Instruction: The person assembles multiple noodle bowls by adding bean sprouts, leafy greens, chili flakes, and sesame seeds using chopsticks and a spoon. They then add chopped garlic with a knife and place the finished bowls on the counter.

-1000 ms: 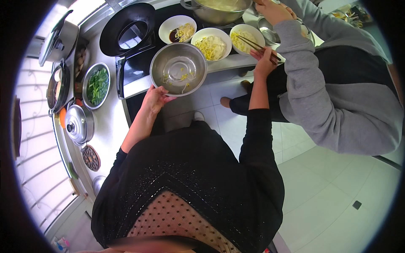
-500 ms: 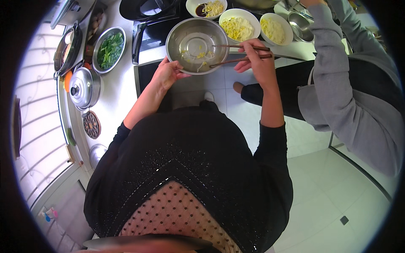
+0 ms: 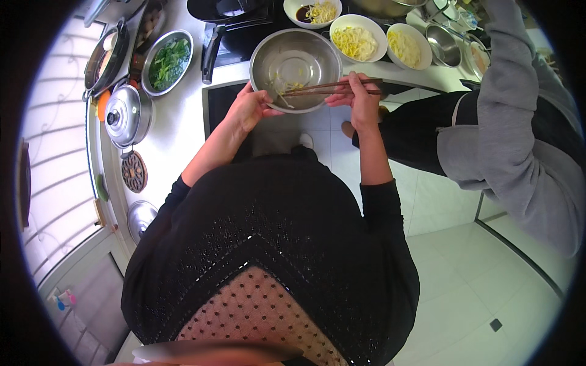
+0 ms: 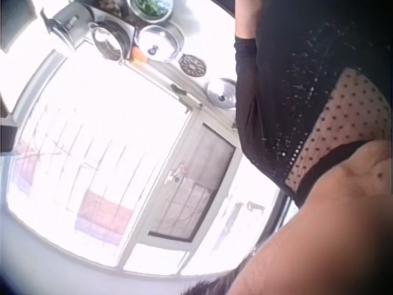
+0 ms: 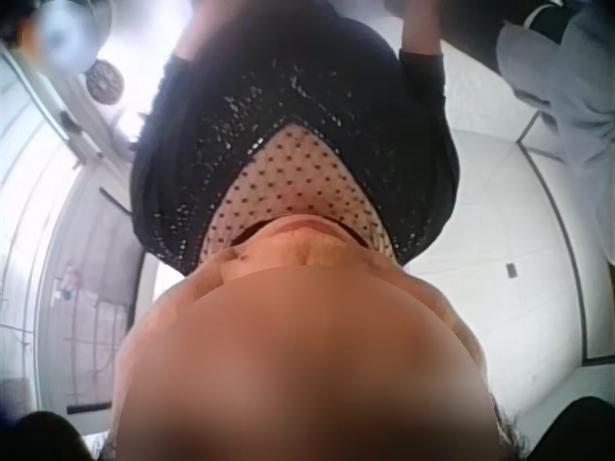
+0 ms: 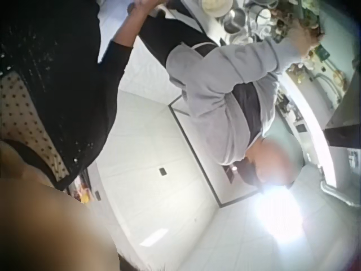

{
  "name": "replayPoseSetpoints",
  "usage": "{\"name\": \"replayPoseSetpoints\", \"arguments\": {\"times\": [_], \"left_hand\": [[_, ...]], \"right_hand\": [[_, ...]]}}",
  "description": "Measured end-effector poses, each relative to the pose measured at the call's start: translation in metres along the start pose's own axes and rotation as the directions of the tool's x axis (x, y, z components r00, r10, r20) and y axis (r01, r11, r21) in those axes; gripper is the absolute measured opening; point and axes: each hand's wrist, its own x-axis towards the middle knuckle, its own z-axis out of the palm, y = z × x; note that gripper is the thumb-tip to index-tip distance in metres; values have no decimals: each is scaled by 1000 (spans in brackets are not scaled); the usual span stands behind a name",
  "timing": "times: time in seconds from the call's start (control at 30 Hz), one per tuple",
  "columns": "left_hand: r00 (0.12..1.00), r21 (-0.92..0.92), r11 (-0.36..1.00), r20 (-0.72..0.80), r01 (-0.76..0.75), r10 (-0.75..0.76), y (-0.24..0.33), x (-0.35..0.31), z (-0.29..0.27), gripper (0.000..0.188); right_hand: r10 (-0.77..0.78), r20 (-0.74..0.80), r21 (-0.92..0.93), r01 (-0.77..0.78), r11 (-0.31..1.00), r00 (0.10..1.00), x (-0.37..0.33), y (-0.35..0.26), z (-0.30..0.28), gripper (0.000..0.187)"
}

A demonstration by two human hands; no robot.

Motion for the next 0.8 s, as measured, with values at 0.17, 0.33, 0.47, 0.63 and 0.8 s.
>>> {"name": "replayPoseSetpoints", "arguments": {"times": [0.17,0.33,0.47,0.63,0.8], "left_hand": [[1000,-29,1000,1,-10,10,1,-7,0,66],[1000,-39,999,1,-10,10,0,-8,-4,63],[1000,-41,999,-2,1,-1,-2,-5,-5,57],[1000,-71,997,-23,10,-12,-4,3,-6,55],[999,-87,996,-31,13,-15,-6,13,-9,55]], "right_hand": [[68,-49,139,-60,988,997,7,18,-13,37],[110,-110,242,-81,967,988,13,20,-20,37],[85,-143,320,-35,947,986,17,10,-29,36],[-8,-251,370,104,923,968,31,-16,-56,38],[-175,-422,326,329,886,889,45,-48,-92,33]]}}
